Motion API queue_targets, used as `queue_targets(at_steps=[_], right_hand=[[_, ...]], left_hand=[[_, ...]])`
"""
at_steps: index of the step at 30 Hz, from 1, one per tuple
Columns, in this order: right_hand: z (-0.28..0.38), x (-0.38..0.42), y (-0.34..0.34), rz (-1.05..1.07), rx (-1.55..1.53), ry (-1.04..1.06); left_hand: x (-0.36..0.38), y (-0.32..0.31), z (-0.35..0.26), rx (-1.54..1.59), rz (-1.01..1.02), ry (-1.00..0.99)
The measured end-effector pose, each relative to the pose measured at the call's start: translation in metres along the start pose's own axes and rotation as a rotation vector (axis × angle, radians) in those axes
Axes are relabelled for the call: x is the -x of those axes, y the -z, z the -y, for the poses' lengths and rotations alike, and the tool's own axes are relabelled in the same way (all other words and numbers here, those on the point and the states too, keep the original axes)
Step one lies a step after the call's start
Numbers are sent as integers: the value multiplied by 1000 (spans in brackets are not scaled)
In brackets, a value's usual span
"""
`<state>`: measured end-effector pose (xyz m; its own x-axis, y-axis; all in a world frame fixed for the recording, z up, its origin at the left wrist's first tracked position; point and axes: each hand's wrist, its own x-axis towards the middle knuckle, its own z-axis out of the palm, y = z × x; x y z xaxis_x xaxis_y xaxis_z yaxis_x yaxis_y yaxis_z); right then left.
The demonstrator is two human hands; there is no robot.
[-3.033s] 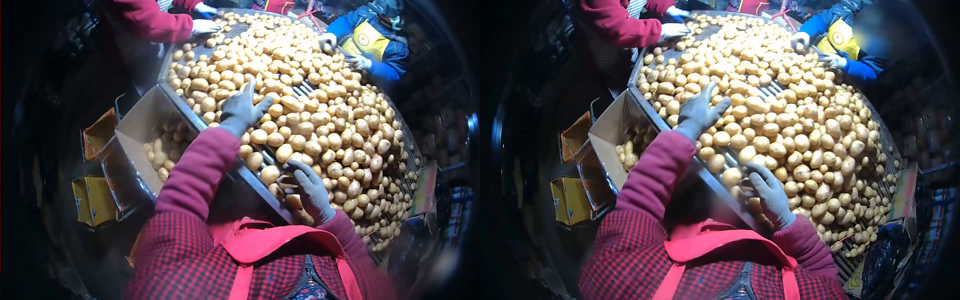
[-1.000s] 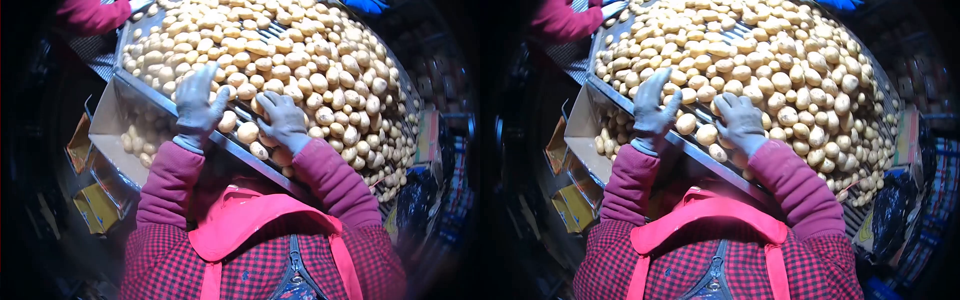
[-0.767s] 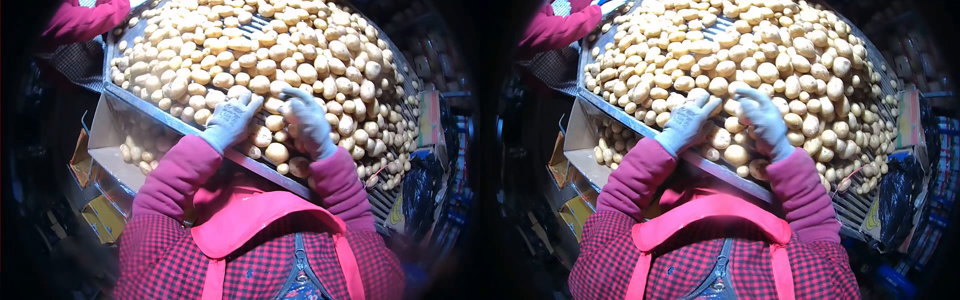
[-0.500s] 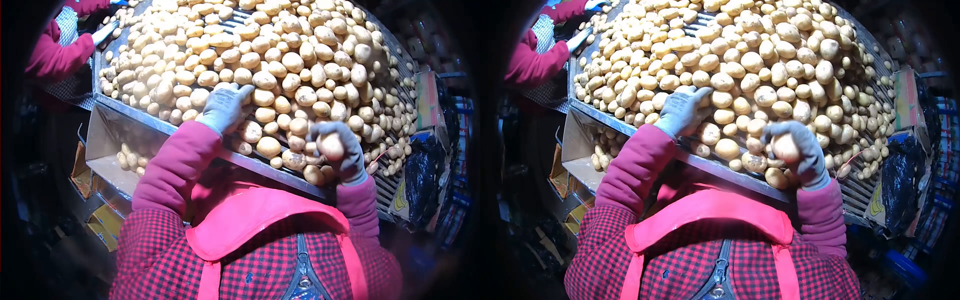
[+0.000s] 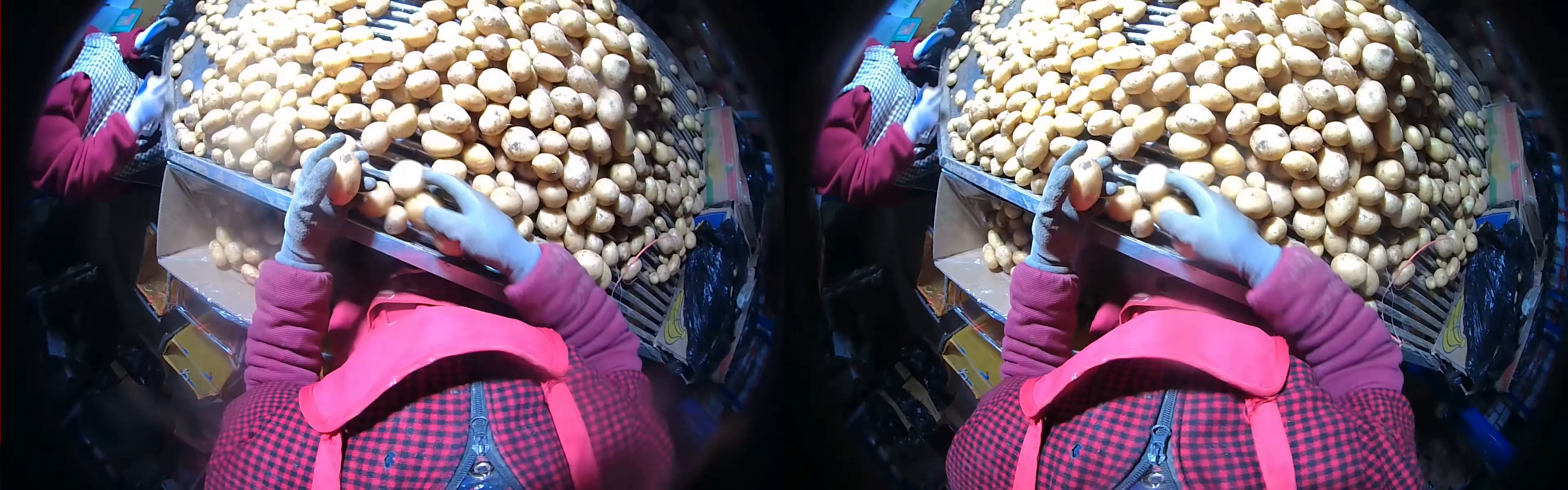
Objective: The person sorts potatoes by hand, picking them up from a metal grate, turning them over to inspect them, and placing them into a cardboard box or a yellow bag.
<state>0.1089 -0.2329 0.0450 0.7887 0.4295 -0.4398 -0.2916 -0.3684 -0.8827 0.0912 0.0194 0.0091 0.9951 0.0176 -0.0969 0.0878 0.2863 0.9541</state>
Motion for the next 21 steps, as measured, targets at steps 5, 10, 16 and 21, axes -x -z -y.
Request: queue_targets(at_steps=[5, 10, 16, 21], right_hand=[[-3, -27, -21, -202, -303, 239], [14, -8, -29, -149, 54, 678], [-6, 46, -8, -185, 136, 776], [-56, 150, 76, -901, 869, 171]], left_hand=[[20, 17, -2, -289, 34, -187], [43, -30, -8, 266, 118, 340], [43, -46, -1, 207, 403, 512], [31, -64, -5, 228, 452, 531]])
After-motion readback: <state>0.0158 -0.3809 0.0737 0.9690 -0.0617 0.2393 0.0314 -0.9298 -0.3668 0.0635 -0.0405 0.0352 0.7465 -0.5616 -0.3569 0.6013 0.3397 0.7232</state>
